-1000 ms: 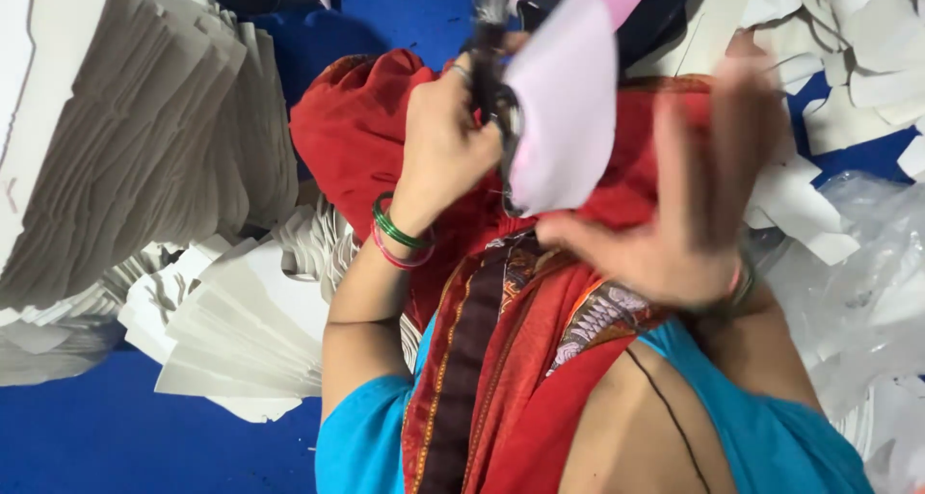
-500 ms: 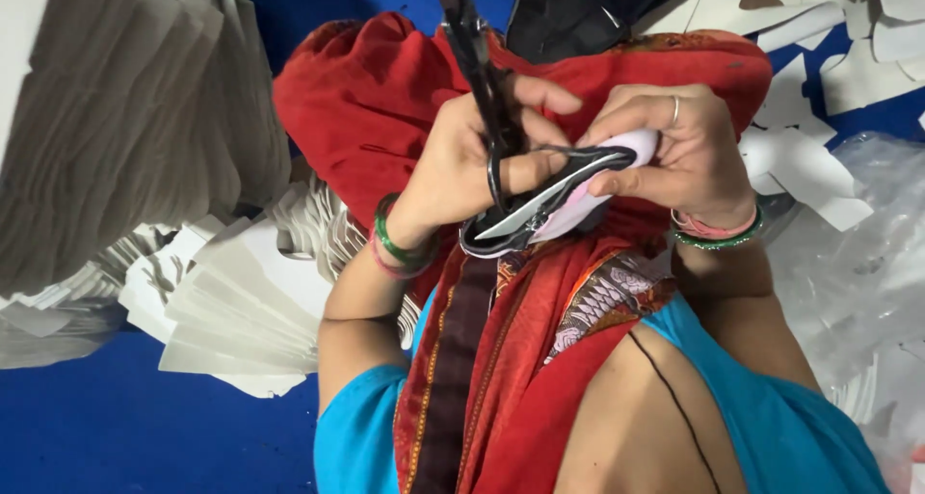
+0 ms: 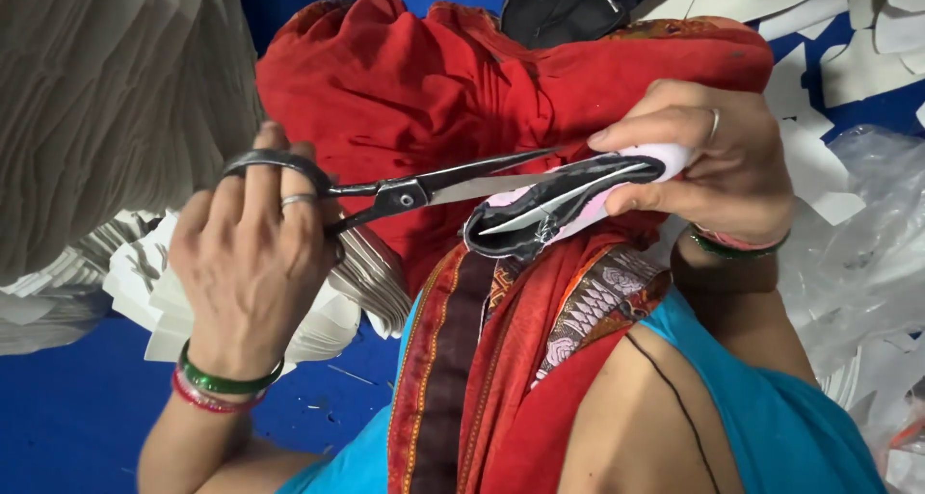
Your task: The person cuts excess material from shoe upper components using scissors.
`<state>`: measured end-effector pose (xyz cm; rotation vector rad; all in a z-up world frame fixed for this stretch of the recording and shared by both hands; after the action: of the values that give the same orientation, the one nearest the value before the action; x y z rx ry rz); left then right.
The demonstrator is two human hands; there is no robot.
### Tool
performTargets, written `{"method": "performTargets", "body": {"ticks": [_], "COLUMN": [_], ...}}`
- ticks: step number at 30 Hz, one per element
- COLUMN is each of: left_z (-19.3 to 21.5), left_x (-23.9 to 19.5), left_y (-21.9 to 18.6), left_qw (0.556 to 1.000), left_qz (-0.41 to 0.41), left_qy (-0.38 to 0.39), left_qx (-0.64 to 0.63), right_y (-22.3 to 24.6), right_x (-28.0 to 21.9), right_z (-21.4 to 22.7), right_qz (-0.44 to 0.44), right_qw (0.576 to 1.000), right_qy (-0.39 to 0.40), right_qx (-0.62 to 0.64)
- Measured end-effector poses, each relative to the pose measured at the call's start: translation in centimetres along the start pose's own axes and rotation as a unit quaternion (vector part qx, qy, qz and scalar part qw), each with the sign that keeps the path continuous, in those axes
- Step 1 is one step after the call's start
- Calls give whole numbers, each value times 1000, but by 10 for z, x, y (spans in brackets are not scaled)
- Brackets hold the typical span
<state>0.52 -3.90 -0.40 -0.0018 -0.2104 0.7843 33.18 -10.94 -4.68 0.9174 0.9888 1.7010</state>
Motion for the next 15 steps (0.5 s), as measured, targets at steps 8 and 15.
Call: {"method": "performTargets", "body": {"ticks": [8,15], "left_z": [11,10], "left_x": [4,-1], "left_y": [-1,-2], "left_qw": [962,963], "left_qz": [-68,-79], "left_qy": [-50,-65], "left_qx": [261,251], "right_y": [15,12], "right_x": [-3,-6], "right_z": [-1,1], "right_qz": [-24,-15], "right_qw": [994,987], "right_qy": [-30,-41], "right_qx": [-98,-157]}}
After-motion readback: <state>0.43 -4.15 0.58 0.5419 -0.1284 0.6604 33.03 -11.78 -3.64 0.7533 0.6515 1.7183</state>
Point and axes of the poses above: each hand's wrist, its own x-axis towards the middle knuckle, its own z-axis out of the back of the hand, y = z × x, the point moved 2 cm from there along x, towards the middle knuckle, and after that the axes turned 9 degrees about -x, right-handed, at the moved point
